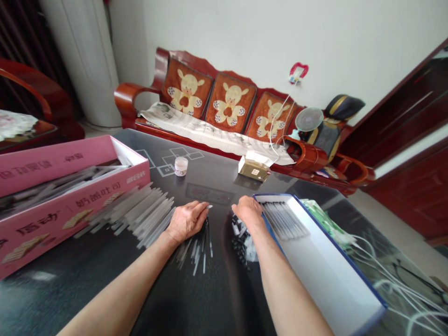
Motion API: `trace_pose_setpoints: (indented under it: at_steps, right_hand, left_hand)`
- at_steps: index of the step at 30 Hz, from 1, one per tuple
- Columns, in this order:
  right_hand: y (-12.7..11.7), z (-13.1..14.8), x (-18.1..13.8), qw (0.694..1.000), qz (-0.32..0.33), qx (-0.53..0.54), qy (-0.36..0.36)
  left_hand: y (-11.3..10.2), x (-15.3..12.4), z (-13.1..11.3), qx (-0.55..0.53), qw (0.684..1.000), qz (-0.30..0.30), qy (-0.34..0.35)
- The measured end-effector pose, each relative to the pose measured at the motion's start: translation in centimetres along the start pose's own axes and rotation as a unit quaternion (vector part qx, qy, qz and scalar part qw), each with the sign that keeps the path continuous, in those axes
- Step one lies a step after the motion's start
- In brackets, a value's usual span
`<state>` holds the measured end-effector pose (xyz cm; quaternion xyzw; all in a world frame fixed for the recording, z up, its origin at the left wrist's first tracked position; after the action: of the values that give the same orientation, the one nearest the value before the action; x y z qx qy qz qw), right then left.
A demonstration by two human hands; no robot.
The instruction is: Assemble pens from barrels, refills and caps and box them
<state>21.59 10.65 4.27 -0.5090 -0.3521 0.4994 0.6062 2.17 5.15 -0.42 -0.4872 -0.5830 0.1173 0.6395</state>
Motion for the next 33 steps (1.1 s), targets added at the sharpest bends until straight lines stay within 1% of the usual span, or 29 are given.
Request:
trace_pose_setpoints:
  at_steps: [3,6,9,10,11,12,13,14,16,18,19,20,21,22,23,24,25,29,33]
  right_hand:
    - [0.9,0.0,0.5,1.000,0.004,0.008,0.004]
    - [1.2,0.0,0.5,1.000,0.001,0.024,0.002]
    - [0.8,0.4,-0.2,0.998,-0.026,0.044,-0.032]
    - [0.7,0.5,-0.7,0.995,-0.045,0.068,-0.054]
    - [0.7,0.7,-1.2,0.988,-0.061,0.116,-0.077]
    - [1.0,0.9,-1.8,0.975,-0.069,0.191,-0.096]
    - [1.5,0.9,-2.4,0.949,-0.065,0.287,-0.108]
    - [2.3,1.0,-3.0,0.910,-0.047,0.395,-0.113]
    - [4.4,1.1,-3.9,0.804,0.005,0.585,-0.103]
    - [6.2,1.2,-4.5,0.700,0.031,0.708,-0.081]
    - [6.9,1.3,-4.7,0.658,0.036,0.749,-0.070]
    - [7.4,1.4,-4.8,0.621,0.039,0.780,-0.060]
    - [7.7,1.6,-4.8,0.593,0.043,0.802,-0.054]
    - [7.8,1.7,-4.8,0.572,0.047,0.818,-0.052]
    - [7.8,1.8,-4.7,0.557,0.048,0.827,-0.053]
    - [7.7,1.9,-4.6,0.549,0.048,0.832,-0.056]
    - [7.6,1.9,-4.5,0.547,0.045,0.834,-0.057]
    - [7.7,1.5,-4.3,0.565,0.050,0.822,-0.053]
    - [7.9,1.4,-4.3,0.571,0.060,0.816,-0.068]
  left_hand:
    - [0.0,0.0,0.0,0.002,1.000,0.003,-0.003]
    - [0.0,0.0,0.0,0.001,1.000,0.005,-0.005]
    - [0.0,0.1,0.0,0.001,1.000,0.004,-0.008]
    - [-0.1,0.1,-0.1,0.001,1.000,0.004,-0.008]
    - [-0.1,0.1,-0.1,0.001,1.000,0.004,-0.008]
    - [-0.1,0.1,-0.1,0.001,1.000,0.003,-0.007]
    - [-0.1,0.1,-0.1,0.002,1.000,0.002,-0.007]
    - [-0.1,0.1,-0.1,0.002,1.000,0.002,-0.006]
    - [-0.1,0.0,-0.1,0.003,1.000,0.001,-0.007]
    - [-0.1,0.0,-0.1,0.003,1.000,0.003,-0.007]
    - [-0.1,0.0,-0.1,0.003,1.000,0.004,-0.006]
    - [-0.1,0.0,-0.1,0.003,1.000,0.006,-0.005]
    - [-0.1,0.0,-0.1,0.003,1.000,0.007,-0.004]
    - [-0.1,0.0,-0.1,0.003,1.000,0.008,-0.003]
    - [-0.1,0.0,-0.1,0.003,1.000,0.010,-0.002]
    - [-0.1,0.0,-0.2,0.003,1.000,0.012,-0.002]
    - [-0.1,0.0,-0.2,0.003,1.000,0.014,-0.002]
    - [0.0,0.0,-0.1,0.003,1.000,0.019,-0.002]
    - [0.0,0.0,-0.1,0.005,1.000,0.020,-0.003]
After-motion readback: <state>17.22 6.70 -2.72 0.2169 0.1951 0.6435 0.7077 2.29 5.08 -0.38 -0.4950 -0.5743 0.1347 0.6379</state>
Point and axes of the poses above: each hand's wrist, its own x-axis towards the middle knuckle, its own y-axis out of the palm, z = x × y, the point moved 4 cm from there along x, towards the middle knuckle, and after that the axes turned 12 degrees about x, right-handed, at the moved point
